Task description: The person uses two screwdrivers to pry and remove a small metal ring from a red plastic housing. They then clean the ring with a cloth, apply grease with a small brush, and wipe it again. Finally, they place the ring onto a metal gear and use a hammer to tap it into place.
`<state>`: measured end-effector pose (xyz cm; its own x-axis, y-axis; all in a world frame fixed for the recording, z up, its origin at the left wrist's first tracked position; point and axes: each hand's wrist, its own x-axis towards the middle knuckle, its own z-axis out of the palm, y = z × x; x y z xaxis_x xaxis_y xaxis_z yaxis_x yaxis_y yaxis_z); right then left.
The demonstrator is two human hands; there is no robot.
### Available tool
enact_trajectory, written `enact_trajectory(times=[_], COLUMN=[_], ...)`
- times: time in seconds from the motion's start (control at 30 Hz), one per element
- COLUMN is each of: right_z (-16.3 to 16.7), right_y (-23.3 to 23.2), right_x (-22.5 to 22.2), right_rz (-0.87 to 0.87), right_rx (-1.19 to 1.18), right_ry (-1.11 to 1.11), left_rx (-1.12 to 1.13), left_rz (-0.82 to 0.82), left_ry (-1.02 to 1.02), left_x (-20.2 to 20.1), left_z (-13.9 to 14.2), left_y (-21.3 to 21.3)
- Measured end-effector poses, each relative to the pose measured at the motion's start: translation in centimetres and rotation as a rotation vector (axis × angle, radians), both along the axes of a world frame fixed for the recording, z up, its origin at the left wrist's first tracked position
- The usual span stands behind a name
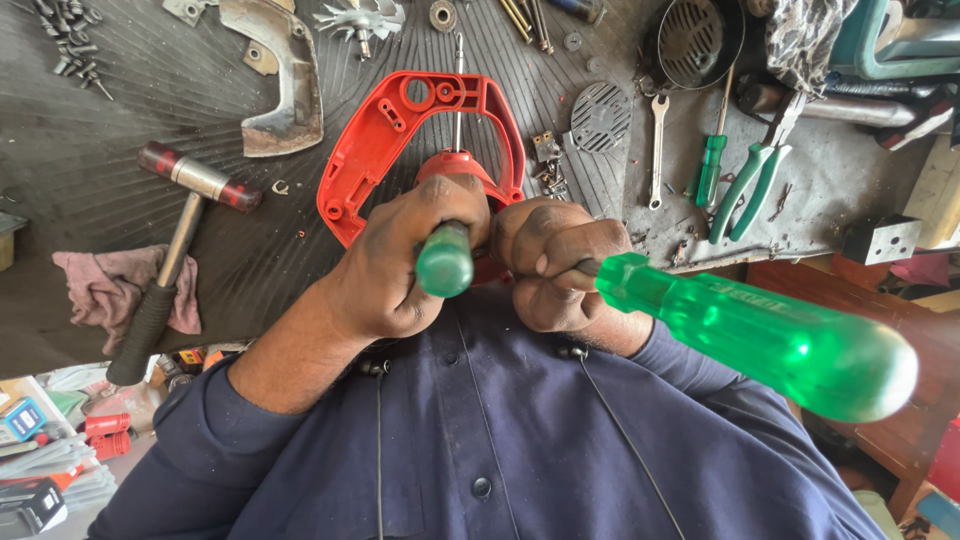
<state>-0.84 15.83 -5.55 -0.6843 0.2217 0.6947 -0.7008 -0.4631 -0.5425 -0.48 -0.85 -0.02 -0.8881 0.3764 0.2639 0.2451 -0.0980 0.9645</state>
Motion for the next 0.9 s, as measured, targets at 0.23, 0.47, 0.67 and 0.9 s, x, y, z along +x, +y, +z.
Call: enact_trajectory(times=[0.23, 0.47, 0.67, 0.9], right_z=[0.5, 1.0, 0.8, 0.5], right_y=[0.2, 0.8, 1.0, 0.8], right_x=[0.1, -0.2, 0.4, 0.2], right_rz=[0.124, 0.139, 0.164, 0.145], right_rx=[0.09, 0.177, 0.105, 0.109], right_ry=[-0.151, -0.107, -0.188, -0.173], left_rx=[-0.089, -0.077, -0.043, -0.098], left_rz=[-0.045, -0.034, -0.025, -0.092], left_ry=[0.045, 0.05, 0.059, 0.02], left_x=[-0.1, 0.0, 0.1, -0.2], left_z=[0.0, 0.0, -0.1, 0.4], left_y=[-0.1, -0.2, 0.0, -0.3])
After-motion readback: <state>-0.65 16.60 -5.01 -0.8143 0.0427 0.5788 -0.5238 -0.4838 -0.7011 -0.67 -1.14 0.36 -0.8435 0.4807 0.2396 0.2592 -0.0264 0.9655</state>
